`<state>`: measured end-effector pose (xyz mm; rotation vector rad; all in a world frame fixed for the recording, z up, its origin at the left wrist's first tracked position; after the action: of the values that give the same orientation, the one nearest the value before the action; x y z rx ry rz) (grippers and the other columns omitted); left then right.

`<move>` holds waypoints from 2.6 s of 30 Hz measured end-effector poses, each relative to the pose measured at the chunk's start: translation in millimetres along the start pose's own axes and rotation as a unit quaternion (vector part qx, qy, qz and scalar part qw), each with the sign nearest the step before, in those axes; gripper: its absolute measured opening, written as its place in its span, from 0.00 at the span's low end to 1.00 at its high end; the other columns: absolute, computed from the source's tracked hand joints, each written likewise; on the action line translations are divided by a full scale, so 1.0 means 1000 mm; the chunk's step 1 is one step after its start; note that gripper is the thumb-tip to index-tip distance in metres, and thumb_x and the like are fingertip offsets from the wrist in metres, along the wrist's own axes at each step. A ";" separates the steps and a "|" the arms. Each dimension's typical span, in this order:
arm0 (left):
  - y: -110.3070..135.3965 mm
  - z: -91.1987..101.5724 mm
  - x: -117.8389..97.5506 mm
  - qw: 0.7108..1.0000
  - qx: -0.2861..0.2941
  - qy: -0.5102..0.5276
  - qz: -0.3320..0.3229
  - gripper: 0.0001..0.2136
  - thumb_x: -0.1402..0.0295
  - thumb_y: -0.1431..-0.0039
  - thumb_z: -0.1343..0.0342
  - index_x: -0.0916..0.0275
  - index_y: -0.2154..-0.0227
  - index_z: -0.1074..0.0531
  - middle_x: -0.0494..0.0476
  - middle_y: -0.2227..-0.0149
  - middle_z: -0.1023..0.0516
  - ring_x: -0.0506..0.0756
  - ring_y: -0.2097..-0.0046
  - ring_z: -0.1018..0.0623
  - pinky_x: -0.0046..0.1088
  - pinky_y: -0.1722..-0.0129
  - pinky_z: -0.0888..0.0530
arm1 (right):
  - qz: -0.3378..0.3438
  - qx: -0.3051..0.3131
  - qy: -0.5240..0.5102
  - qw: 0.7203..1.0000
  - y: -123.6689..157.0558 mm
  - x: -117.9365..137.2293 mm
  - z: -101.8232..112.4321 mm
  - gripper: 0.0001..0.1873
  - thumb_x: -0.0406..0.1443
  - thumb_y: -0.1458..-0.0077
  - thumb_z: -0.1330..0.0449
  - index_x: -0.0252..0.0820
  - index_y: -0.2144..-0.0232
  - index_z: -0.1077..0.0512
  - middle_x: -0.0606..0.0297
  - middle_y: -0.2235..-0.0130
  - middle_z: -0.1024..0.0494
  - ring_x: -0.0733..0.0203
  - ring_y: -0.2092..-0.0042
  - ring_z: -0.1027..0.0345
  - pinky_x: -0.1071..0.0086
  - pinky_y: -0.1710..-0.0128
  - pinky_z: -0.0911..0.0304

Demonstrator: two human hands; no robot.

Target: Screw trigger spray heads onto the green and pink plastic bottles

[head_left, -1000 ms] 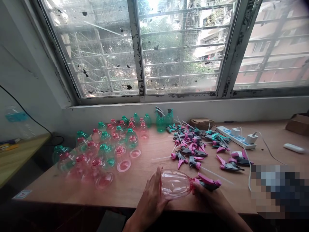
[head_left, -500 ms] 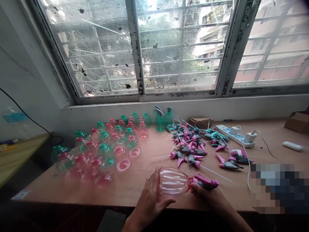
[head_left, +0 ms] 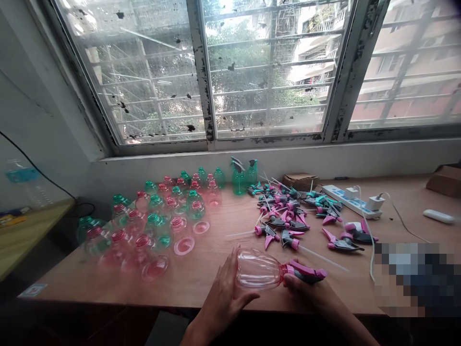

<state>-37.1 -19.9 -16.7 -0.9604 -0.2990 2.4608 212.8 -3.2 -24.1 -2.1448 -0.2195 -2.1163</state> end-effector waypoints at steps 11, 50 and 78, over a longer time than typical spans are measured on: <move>-0.001 0.002 0.002 1.000 0.011 0.009 0.008 0.48 0.54 0.44 0.37 0.52 0.31 0.64 0.68 0.31 0.46 0.69 0.32 0.42 0.54 0.36 0.40 | 0.008 -0.011 0.003 1.000 -0.003 -0.004 0.002 0.20 0.53 0.55 0.32 0.43 0.76 0.26 0.69 0.78 0.27 0.60 0.76 0.36 0.68 0.74 0.41; -0.002 0.002 -0.005 1.000 0.002 -0.018 -0.002 0.43 0.56 0.38 0.43 0.50 0.31 0.69 0.68 0.30 0.47 0.67 0.31 0.43 0.54 0.36 0.40 | 0.002 0.002 0.006 1.000 -0.004 -0.006 0.002 0.20 0.52 0.51 0.34 0.41 0.75 0.24 0.69 0.83 0.26 0.63 0.80 0.37 0.70 0.78 0.45; -0.002 0.002 -0.001 1.000 0.000 0.016 0.005 0.36 0.57 0.33 0.50 0.48 0.31 0.65 0.65 0.32 0.43 0.66 0.33 0.38 0.53 0.37 0.37 | -0.001 -0.015 -0.001 1.000 -0.003 -0.006 0.001 0.26 0.57 0.51 0.37 0.40 0.77 0.26 0.74 0.85 0.36 0.67 0.82 0.47 0.71 0.80 0.56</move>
<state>-37.4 -18.2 -13.7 -1.0029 -0.2840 2.4527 213.2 0.0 -29.8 -2.1653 -0.1919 -2.1321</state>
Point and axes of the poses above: each hand's wrist, its own y-axis away from the middle knuckle, its own z-axis out of the back of the hand, x = y × z, the point moved 2 cm from there along -y, towards the middle knuckle
